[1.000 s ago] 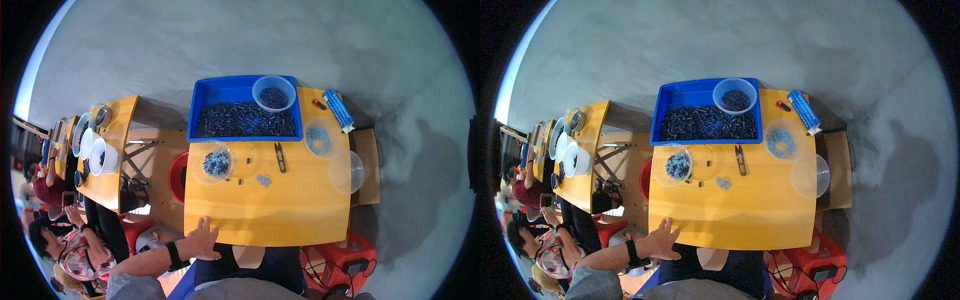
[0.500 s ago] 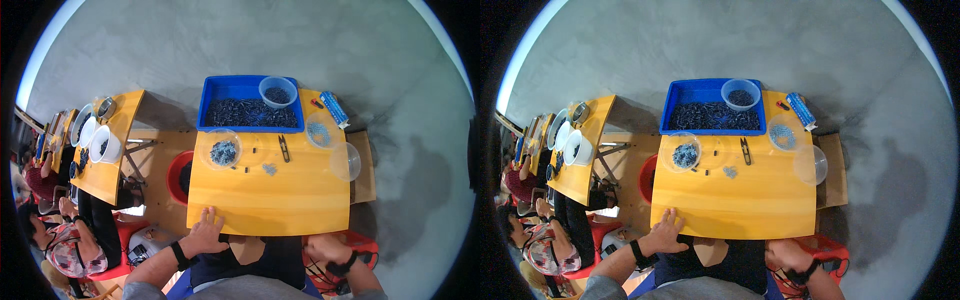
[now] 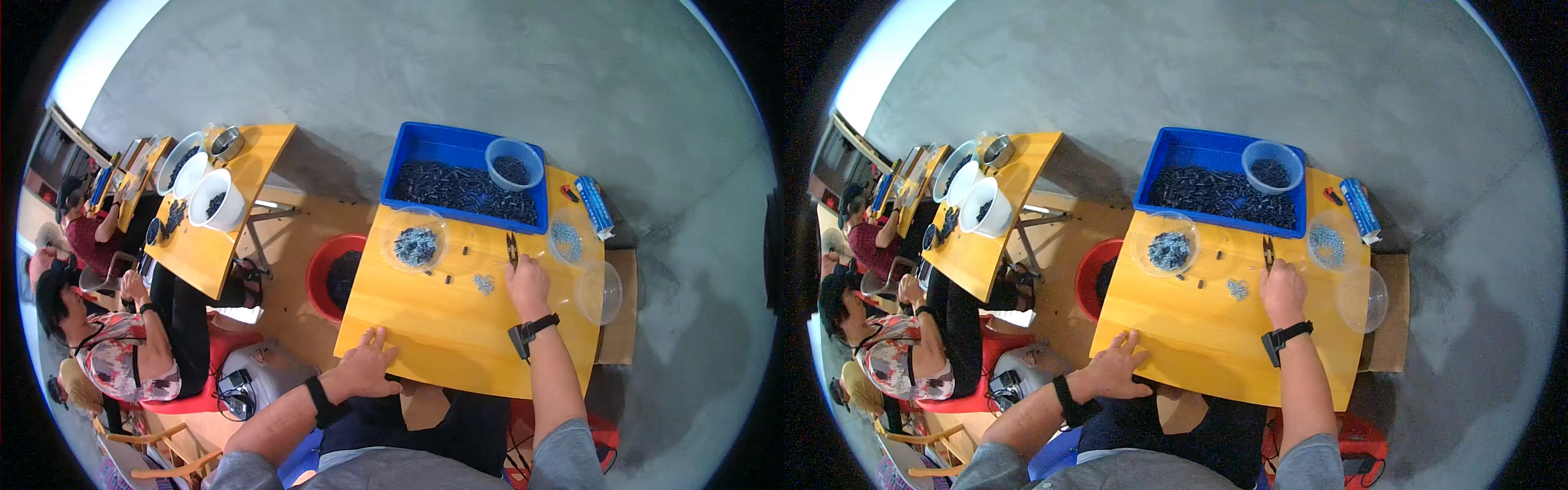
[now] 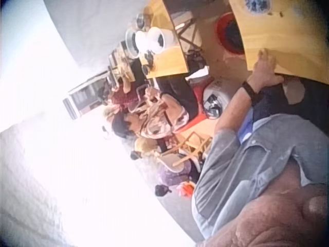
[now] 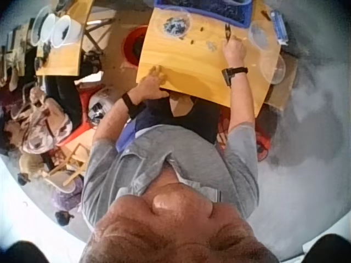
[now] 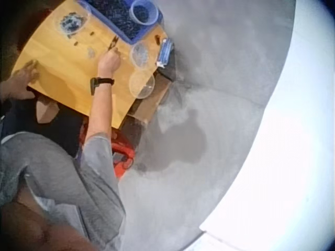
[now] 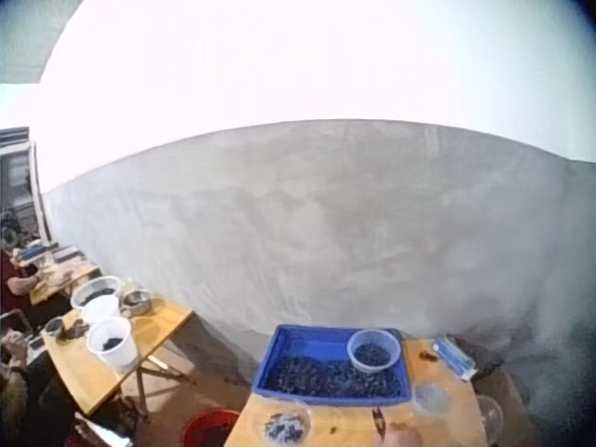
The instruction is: Assembling small plastic and rubber components at a workbench.
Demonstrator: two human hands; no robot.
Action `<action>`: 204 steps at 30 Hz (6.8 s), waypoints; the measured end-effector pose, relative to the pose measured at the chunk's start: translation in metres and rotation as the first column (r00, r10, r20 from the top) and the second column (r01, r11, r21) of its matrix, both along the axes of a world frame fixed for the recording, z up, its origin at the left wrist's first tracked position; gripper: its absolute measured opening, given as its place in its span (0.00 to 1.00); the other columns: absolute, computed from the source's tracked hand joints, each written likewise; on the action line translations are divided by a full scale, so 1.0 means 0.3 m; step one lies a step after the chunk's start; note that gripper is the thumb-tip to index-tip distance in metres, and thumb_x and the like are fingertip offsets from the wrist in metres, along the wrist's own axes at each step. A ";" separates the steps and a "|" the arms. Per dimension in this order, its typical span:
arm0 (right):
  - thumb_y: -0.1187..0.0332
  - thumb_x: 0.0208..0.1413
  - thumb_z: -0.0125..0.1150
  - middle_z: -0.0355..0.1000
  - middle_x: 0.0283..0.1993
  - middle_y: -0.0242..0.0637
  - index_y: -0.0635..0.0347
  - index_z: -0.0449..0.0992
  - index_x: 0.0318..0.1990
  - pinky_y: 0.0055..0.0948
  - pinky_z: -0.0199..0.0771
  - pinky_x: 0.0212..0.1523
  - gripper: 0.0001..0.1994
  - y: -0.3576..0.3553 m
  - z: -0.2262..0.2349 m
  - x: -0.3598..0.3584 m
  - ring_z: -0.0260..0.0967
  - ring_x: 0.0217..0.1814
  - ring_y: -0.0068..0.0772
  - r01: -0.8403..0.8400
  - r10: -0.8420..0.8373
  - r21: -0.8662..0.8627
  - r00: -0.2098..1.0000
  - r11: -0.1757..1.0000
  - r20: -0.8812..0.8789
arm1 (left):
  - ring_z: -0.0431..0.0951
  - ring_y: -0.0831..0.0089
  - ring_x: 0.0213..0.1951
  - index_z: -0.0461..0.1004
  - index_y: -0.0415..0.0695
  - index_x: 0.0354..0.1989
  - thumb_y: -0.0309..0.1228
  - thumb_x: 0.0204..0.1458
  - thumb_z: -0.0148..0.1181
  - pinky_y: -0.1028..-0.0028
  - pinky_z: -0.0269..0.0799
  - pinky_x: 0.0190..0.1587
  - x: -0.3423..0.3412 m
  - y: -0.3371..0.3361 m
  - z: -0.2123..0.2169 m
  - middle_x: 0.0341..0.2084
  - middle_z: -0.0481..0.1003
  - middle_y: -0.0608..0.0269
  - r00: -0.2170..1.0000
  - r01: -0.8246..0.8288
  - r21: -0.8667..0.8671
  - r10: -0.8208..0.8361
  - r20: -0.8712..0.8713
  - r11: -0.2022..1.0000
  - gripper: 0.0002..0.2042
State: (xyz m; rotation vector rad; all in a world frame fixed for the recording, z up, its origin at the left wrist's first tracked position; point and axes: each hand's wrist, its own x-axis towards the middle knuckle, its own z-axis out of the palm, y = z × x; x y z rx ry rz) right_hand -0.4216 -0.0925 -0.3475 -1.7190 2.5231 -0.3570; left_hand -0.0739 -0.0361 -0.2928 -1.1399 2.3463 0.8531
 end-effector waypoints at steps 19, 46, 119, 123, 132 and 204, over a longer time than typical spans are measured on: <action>0.59 0.56 0.59 0.75 0.25 0.49 0.65 0.70 0.44 0.48 0.73 0.31 0.18 0.219 0.019 -0.012 0.75 0.30 0.54 0.411 -0.411 0.043 0.912 0.911 -0.003 | 0.62 0.38 0.60 0.73 0.41 0.51 0.49 0.45 0.64 0.53 0.68 0.55 0.037 0.002 -0.069 0.58 0.61 0.30 0.973 -0.114 -0.189 0.070 -0.221 0.975 0.29; 0.69 0.50 0.63 0.71 0.19 0.45 0.64 0.74 0.34 0.35 0.68 0.24 0.08 0.158 0.058 0.262 0.70 0.19 0.43 -0.050 0.101 -0.099 0.782 0.994 0.615 | 0.73 0.75 0.15 0.63 0.32 0.57 0.27 0.54 0.56 0.78 0.67 0.16 -0.143 -0.416 -0.145 0.20 0.74 0.60 -0.130 -0.779 0.579 0.840 -0.526 0.242 0.22; 0.77 0.52 0.48 0.72 0.25 0.46 0.76 0.69 0.34 0.30 0.75 0.13 0.08 -0.585 0.111 -0.176 0.73 0.18 0.34 0.474 -0.195 -0.022 0.403 0.880 0.894 | 0.65 0.54 0.53 0.67 0.43 0.57 0.42 0.45 0.56 0.57 0.60 0.49 -0.241 -0.219 -0.199 0.52 0.67 0.52 0.822 -0.536 -0.443 0.325 -0.467 0.718 0.29; 0.77 0.53 0.49 0.71 0.25 0.45 0.74 0.68 0.34 0.30 0.76 0.14 0.06 -0.588 0.089 -0.167 0.73 0.18 0.33 0.507 -0.204 0.000 0.346 0.862 0.916 | 0.65 0.55 0.54 0.67 0.43 0.57 0.42 0.45 0.55 0.57 0.61 0.49 -0.242 -0.217 -0.203 0.52 0.67 0.53 0.829 -0.532 -0.470 0.322 -0.456 0.704 0.29; 0.77 0.56 0.50 0.70 0.25 0.41 0.68 0.66 0.37 0.26 0.75 0.12 0.04 -0.524 0.129 -0.165 0.72 0.18 0.28 0.407 -0.004 -0.263 0.549 0.875 0.836 | 0.64 0.55 0.54 0.67 0.43 0.57 0.42 0.45 0.56 0.58 0.60 0.49 -0.248 -0.219 -0.189 0.52 0.66 0.53 0.822 -0.541 -0.444 0.335 -0.461 0.714 0.29; 0.73 0.57 0.54 0.67 0.21 0.29 0.59 0.69 0.35 0.19 0.63 0.16 0.01 0.492 0.406 -0.352 0.65 0.16 0.20 0.337 -0.150 0.027 0.345 0.941 0.927 | 0.62 0.49 0.56 0.66 0.41 0.55 0.39 0.46 0.55 0.54 0.56 0.58 -0.269 -0.212 -0.234 0.54 0.65 0.49 0.850 -0.503 -0.507 0.294 -0.436 0.700 0.27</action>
